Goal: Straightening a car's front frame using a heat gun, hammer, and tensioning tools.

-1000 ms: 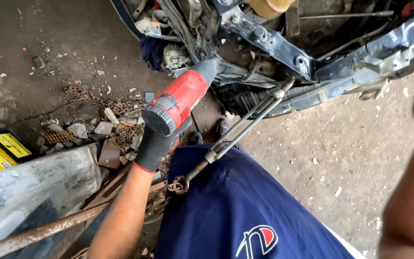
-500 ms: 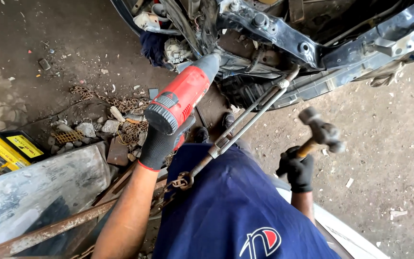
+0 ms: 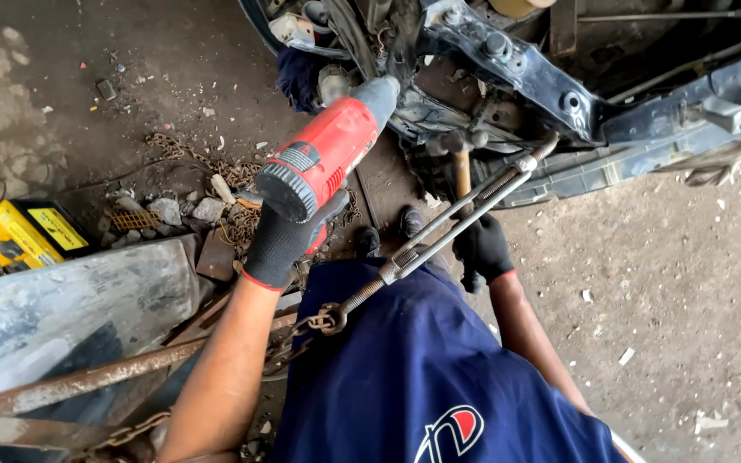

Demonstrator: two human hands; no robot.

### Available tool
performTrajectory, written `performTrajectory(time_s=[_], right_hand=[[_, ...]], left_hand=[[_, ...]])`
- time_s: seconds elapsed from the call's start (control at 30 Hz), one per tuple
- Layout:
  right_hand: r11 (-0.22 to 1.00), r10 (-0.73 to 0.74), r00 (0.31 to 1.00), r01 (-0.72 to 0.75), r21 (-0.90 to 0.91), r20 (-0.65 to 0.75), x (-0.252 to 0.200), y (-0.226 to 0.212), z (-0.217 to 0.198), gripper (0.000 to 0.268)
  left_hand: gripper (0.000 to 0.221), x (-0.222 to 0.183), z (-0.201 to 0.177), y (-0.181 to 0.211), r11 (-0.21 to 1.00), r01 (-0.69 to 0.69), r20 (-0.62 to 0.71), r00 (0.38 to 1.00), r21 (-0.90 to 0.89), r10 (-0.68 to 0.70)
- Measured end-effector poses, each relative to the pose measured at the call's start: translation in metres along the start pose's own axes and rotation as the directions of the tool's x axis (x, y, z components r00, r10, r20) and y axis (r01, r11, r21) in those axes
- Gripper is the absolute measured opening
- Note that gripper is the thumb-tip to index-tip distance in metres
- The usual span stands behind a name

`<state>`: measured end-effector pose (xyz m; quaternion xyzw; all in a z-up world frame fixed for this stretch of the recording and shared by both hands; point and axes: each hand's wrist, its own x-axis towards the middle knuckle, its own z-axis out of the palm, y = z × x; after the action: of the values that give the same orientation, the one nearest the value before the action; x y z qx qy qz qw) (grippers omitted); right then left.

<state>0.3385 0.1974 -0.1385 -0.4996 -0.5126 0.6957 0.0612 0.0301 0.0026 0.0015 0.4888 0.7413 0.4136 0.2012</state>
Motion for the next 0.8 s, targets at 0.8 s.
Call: performTrajectory(time_s=[0.8], right_hand=[[0.859,-0.034,0.928,-0.162,0.486,0.37,0.102,-0.112,-0.018,0.045]], left_hand=[[0.037,0.03,0.022,0.018,0.982,0.118,-0.127,0.987,0.145,-0.099]])
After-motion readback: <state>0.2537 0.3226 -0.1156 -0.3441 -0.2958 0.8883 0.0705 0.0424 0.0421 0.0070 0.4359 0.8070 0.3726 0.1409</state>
